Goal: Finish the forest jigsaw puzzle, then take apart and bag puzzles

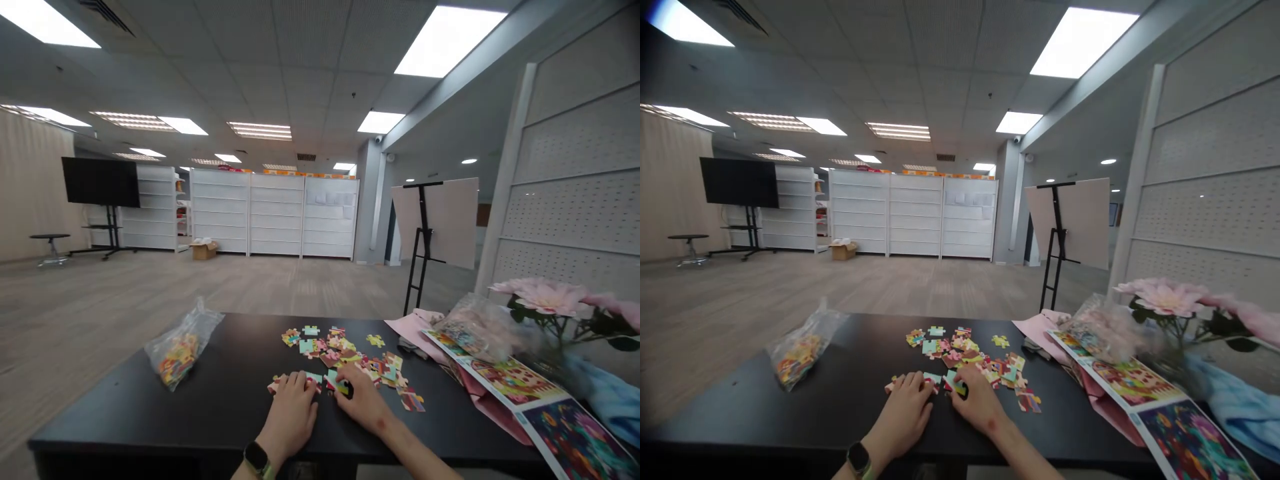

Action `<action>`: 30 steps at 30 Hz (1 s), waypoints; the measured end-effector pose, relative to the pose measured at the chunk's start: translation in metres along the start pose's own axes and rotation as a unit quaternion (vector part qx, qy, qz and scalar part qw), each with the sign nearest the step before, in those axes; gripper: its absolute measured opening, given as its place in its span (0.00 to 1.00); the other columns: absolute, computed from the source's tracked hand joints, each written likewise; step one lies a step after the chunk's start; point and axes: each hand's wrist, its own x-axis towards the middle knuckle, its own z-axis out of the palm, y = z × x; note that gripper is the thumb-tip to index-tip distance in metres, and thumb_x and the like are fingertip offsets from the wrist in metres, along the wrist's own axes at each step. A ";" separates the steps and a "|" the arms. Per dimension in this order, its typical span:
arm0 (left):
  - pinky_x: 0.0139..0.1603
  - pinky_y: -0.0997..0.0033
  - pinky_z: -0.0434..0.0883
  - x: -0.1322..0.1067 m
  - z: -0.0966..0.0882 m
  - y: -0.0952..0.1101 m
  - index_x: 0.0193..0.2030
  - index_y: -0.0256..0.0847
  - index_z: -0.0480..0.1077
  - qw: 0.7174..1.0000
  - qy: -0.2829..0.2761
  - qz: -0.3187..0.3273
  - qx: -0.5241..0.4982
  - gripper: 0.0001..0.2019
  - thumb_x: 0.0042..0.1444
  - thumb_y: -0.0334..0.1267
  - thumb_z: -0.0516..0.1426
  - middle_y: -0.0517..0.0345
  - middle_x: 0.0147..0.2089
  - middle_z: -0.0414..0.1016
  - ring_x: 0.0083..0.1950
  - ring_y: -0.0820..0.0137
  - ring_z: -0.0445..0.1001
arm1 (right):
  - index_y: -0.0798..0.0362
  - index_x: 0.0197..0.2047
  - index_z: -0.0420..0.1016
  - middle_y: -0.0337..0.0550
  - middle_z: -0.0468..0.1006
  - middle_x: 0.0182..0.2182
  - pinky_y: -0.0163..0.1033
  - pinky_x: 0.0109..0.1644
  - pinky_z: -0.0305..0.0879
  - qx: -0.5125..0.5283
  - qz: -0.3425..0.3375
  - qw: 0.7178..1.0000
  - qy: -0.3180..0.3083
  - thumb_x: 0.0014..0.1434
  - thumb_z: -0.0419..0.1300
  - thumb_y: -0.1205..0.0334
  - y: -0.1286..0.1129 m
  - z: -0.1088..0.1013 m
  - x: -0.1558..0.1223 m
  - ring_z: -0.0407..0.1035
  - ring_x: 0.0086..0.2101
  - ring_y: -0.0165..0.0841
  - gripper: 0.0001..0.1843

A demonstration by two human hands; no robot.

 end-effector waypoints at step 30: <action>0.60 0.51 0.64 -0.013 0.071 -0.030 0.64 0.42 0.70 0.981 0.124 0.122 -0.083 0.27 0.57 0.36 0.54 0.50 0.65 0.73 0.65 0.50 0.70 | 0.46 0.54 0.74 0.48 0.71 0.61 0.49 0.66 0.62 -0.071 0.034 0.986 -0.150 0.63 0.57 0.70 -0.019 -0.009 -0.001 0.65 0.62 0.38 0.18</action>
